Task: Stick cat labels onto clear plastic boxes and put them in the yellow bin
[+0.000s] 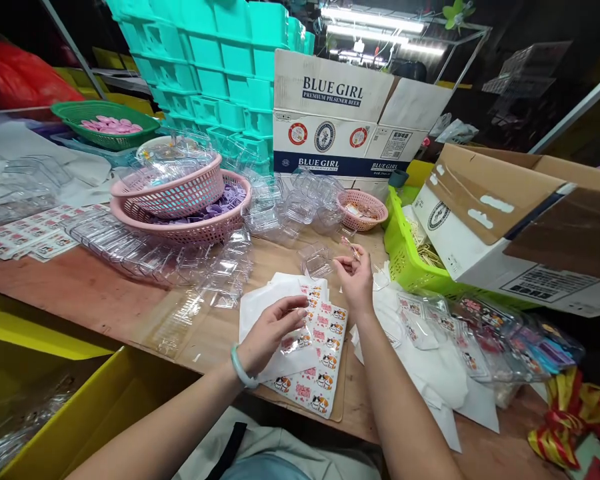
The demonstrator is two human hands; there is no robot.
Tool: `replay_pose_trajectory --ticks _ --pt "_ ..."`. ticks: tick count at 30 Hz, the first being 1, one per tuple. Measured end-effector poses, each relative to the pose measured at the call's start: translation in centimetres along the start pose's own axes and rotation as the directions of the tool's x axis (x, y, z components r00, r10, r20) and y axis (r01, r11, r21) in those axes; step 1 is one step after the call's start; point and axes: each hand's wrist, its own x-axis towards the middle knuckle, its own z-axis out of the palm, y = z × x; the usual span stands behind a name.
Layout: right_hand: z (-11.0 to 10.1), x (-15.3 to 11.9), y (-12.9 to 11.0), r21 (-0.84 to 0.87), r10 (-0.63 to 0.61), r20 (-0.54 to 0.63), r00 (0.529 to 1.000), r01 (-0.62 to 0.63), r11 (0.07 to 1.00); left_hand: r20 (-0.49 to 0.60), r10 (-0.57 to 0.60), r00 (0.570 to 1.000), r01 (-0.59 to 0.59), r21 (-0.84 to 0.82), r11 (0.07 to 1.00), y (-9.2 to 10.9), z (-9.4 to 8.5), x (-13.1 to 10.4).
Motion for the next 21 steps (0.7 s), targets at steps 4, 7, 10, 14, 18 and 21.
replay_pose_trajectory --ticks 4,7,10,14,18,21 --pt "1.0 -2.3 -2.2 0.135 0.120 0.375 0.919 -0.182 0.974 -0.122 0.137 0.983 -0.146 -0.067 0.987 1.9 0.0 2.3" --pt "0.9 -5.0 -3.1 0.122 0.195 0.499 0.845 -0.291 0.949 -0.043 0.182 0.982 -0.185 -0.090 0.979 2.7 -0.3 3.5" --pt "0.5 -6.5 -2.9 0.106 0.263 0.455 0.851 -0.345 0.933 0.059 0.142 0.988 -0.136 -0.100 0.986 2.6 -0.6 3.7" --pt "0.0 -7.1 -2.4 0.206 0.390 0.331 0.859 -0.469 0.859 0.049 0.224 0.973 -0.225 0.017 0.974 1.8 -0.8 2.9" --pt "-0.4 -7.3 -2.6 0.261 0.502 0.340 0.795 -0.592 0.762 0.055 0.314 0.948 -0.319 0.168 0.933 1.3 -1.1 2.1" --pt "-0.6 -7.6 -2.9 0.275 0.502 0.288 0.816 -0.573 0.772 0.087 0.385 0.919 -0.394 0.270 0.879 1.2 -1.3 1.6"
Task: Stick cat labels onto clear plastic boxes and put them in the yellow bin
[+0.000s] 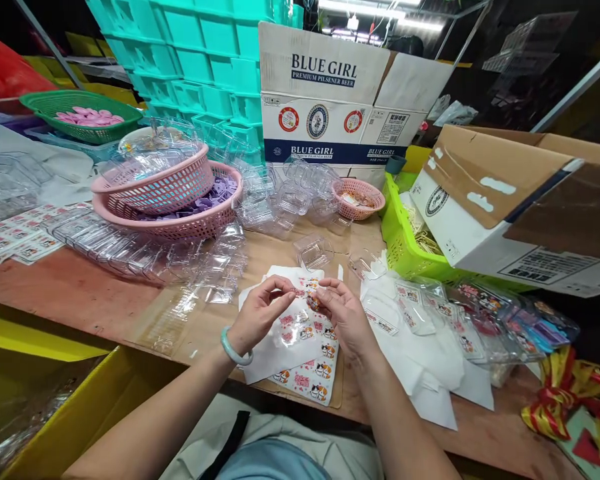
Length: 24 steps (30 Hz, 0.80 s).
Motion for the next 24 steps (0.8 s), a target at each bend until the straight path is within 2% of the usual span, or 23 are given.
replay_pose_trajectory --ticks 5,6,8,9,11,12,13,14,16,19,22,24 --pt "-0.3 -0.6 0.0 -0.017 0.016 0.031 0.999 -0.015 1.000 0.043 0.077 0.996 -0.081 0.107 0.991 0.5 -0.2 -1.1" --pt "-0.4 -0.8 0.1 -0.055 -0.012 0.028 1.000 0.014 0.998 0.052 0.080 0.995 -0.085 0.114 0.990 0.6 -0.2 -1.3" --pt "-0.2 -1.2 0.4 -0.192 -0.188 -0.008 0.982 0.184 0.964 0.068 0.065 0.996 -0.072 0.105 0.992 0.7 -0.3 -1.7" --pt "-0.1 -1.4 0.7 -0.280 -0.313 -0.020 0.949 0.296 0.913 0.073 0.045 0.996 -0.050 0.079 0.996 0.6 -0.2 -1.9" --pt "0.3 -1.7 1.4 -0.421 -0.531 -0.027 0.847 0.472 0.774 0.071 -0.022 0.997 0.023 -0.016 1.000 0.5 -0.1 -2.3" --pt "0.5 -1.8 1.7 -0.450 -0.590 -0.034 0.807 0.515 0.730 0.064 -0.062 0.996 0.067 -0.077 0.995 0.3 0.0 -2.5" --pt "0.7 -1.8 2.0 -0.445 -0.612 -0.052 0.789 0.530 0.722 0.054 -0.103 0.993 0.109 -0.136 0.985 0.2 0.2 -2.7" --pt "0.9 -1.8 2.2 -0.407 -0.603 -0.087 0.793 0.524 0.748 0.047 -0.141 0.989 0.147 -0.189 0.971 0.0 0.3 -2.9" --pt "1.0 -1.6 2.3 -0.266 -0.500 -0.160 0.851 0.450 0.852 0.041 -0.194 0.980 0.198 -0.263 0.944 -0.2 0.5 -3.2" --pt "0.9 -1.5 2.3 -0.038 -0.206 -0.189 0.960 0.203 0.979 0.052 -0.204 0.978 0.210 -0.304 0.929 -0.2 0.6 -3.6" --pt "0.7 -1.9 2.5 0.059 0.065 -0.053 0.996 -0.062 0.996 0.045 -0.185 0.982 0.190 -0.296 0.936 0.1 0.5 -3.6" --pt "0.5 -2.2 2.6 -0.038 0.106 0.057 0.993 -0.104 0.994 0.056 -0.185 0.981 0.194 -0.278 0.941 0.2 0.4 -3.6"
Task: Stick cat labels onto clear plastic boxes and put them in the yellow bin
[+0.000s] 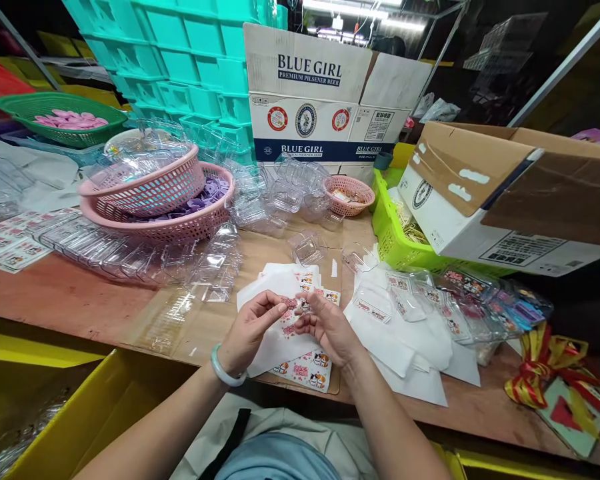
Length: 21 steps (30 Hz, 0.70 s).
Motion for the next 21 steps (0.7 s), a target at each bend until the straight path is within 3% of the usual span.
replay_pose_trajectory --ticks 2,4,5,7,8,9,11,13,15,17,19,21 --pt "-0.4 0.1 -0.2 -0.201 -0.101 0.025 0.995 0.104 0.974 0.014 -0.030 0.999 0.030 0.020 0.999 -0.1 -0.2 0.2" --pt "-1.3 0.9 -1.1 -0.397 -0.312 -0.061 0.948 0.263 0.879 -0.028 -0.067 0.997 0.067 0.016 0.998 -0.6 -0.4 0.5" --pt "-1.9 1.7 -1.7 -0.478 -0.430 -0.128 0.894 0.324 0.816 -0.066 -0.082 0.994 0.082 0.006 0.997 -1.0 -0.6 0.6" --pt "-3.3 4.1 -3.3 -0.610 -0.637 -0.244 0.731 0.395 0.687 -0.136 -0.082 0.987 0.087 0.033 0.996 -2.1 -1.0 0.9" --pt "-4.0 5.6 -4.0 -0.670 -0.709 -0.263 0.655 0.405 0.622 -0.144 -0.066 0.987 0.079 0.088 0.993 -2.6 -1.3 1.0" --pt "-4.6 7.3 -4.7 -0.724 -0.752 -0.241 0.614 0.402 0.560 -0.128 -0.044 0.991 0.065 0.170 0.983 -3.2 -1.5 1.0" --pt "-5.3 10.8 -5.5 -0.822 -0.764 -0.119 0.634 0.369 0.434 -0.060 -0.004 0.998 0.024 0.341 0.940 -4.0 -1.9 1.1" --pt "-5.4 13.9 -5.7 -0.890 -0.711 -0.008 0.703 0.320 0.326 -0.030 0.010 1.000 0.002 0.389 0.921 -4.2 -2.1 1.3" --pt "-5.0 15.9 -5.4 -0.921 -0.648 0.032 0.761 0.274 0.276 -0.065 -0.007 0.998 0.026 0.295 0.955 -3.6 -2.0 1.8" --pt "-4.3 16.7 -5.0 -0.930 -0.615 0.026 0.788 0.246 0.275 -0.131 -0.068 0.989 0.083 0.110 0.991 -2.5 -1.8 2.7" --pt "-3.4 16.1 -4.5 -0.913 -0.661 0.030 0.750 0.290 0.288 -0.188 -0.189 0.964 0.170 -0.110 0.979 -1.3 -1.5 3.7" --pt "-2.3 14.5 -3.9 -0.879 -0.737 0.050 0.674 0.380 0.289 -0.195 -0.310 0.931 0.244 -0.300 0.922 -0.3 -1.4 4.6"
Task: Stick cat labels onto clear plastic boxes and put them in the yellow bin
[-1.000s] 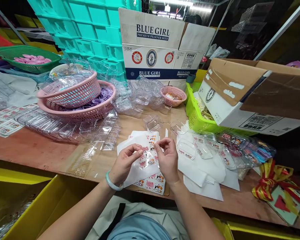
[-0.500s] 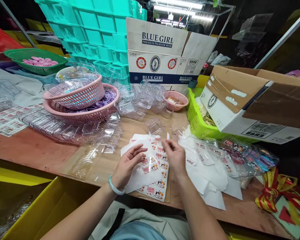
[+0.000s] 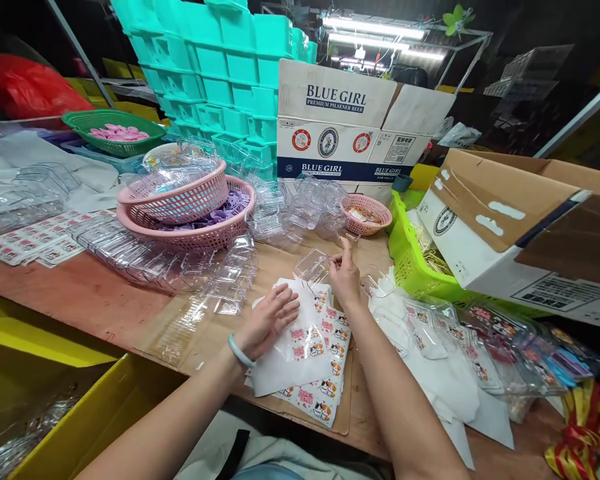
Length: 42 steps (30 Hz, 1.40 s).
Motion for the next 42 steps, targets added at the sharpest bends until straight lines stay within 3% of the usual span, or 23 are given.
replay_pose_trajectory --ticks 2,6,8,11,12,14,17,19,21,24,26,29,31,36,42 --pt "-0.3 -1.7 -1.6 0.063 -0.071 -0.058 0.996 0.074 0.995 0.020 -0.026 0.999 0.027 -0.072 0.997 0.6 0.5 0.6" --pt "-0.9 -3.5 -3.3 0.200 -0.094 -0.117 0.989 0.116 0.973 0.107 0.056 0.993 -0.053 -0.028 0.998 1.0 1.2 1.9" --pt "-1.2 -3.2 -2.7 0.226 -0.055 -0.159 0.986 0.091 0.970 0.052 0.109 0.993 -0.108 -0.026 0.994 1.2 1.2 2.4" --pt "-1.1 -1.2 -0.6 0.062 -0.052 -0.204 0.978 0.066 0.996 -0.117 0.202 0.972 -0.205 -0.014 0.979 1.6 1.0 2.5" --pt "-1.0 -0.2 0.2 -0.011 -0.063 -0.197 0.978 0.062 0.998 -0.125 0.198 0.972 -0.201 -0.018 0.979 1.6 0.9 2.2" --pt "-0.6 1.7 1.1 -0.099 -0.062 -0.111 0.992 0.051 0.994 -0.037 0.135 0.990 -0.137 -0.051 0.989 1.5 0.5 1.4" --pt "-0.5 2.9 0.6 -0.102 -0.033 0.023 0.999 0.036 0.994 0.088 0.048 0.995 -0.040 -0.087 0.995 1.2 -0.5 -0.4" --pt "-1.0 1.7 -1.0 -0.005 -0.041 0.023 0.999 0.042 0.999 0.092 0.014 0.996 -0.008 -0.059 0.998 1.0 -1.3 -1.5" --pt "-1.8 -1.2 -2.9 0.223 -0.047 0.060 0.997 0.032 0.974 0.092 -0.015 0.996 0.015 -0.003 1.000 0.7 -2.0 -2.5" --pt "-2.7 -6.5 -5.0 0.492 -0.023 0.284 0.959 -0.125 0.862 0.157 -0.058 0.986 0.058 0.007 0.998 0.0 -2.4 -3.5" --pt "-3.0 -9.3 -5.4 0.501 0.064 0.296 0.953 -0.212 0.839 0.211 -0.093 0.973 0.104 -0.041 0.994 -0.7 -2.4 -3.9" --pt "-3.8 -11.6 -5.5 0.479 0.228 0.067 0.971 -0.232 0.846 0.245 -0.136 0.960 0.158 -0.070 0.985 -1.6 -2.5 -4.3" --pt "-4.7 -12.3 -5.9 0.490 0.285 0.013 0.958 -0.254 0.834 0.258 -0.151 0.954 0.168 -0.044 0.985 -2.1 -2.7 -4.5" --pt "-6.8 -14.0 -8.0 0.519 0.360 0.226 0.905 -0.424 0.742 0.236 -0.151 0.960 0.160 -0.021 0.987 -2.5 -2.7 -4.6" --pt "-7.2 -14.8 -8.6 0.418 0.350 0.350 0.869 -0.479 0.772 0.220 -0.142 0.965 0.142 0.015 0.990 -2.9 -2.3 -4.4"
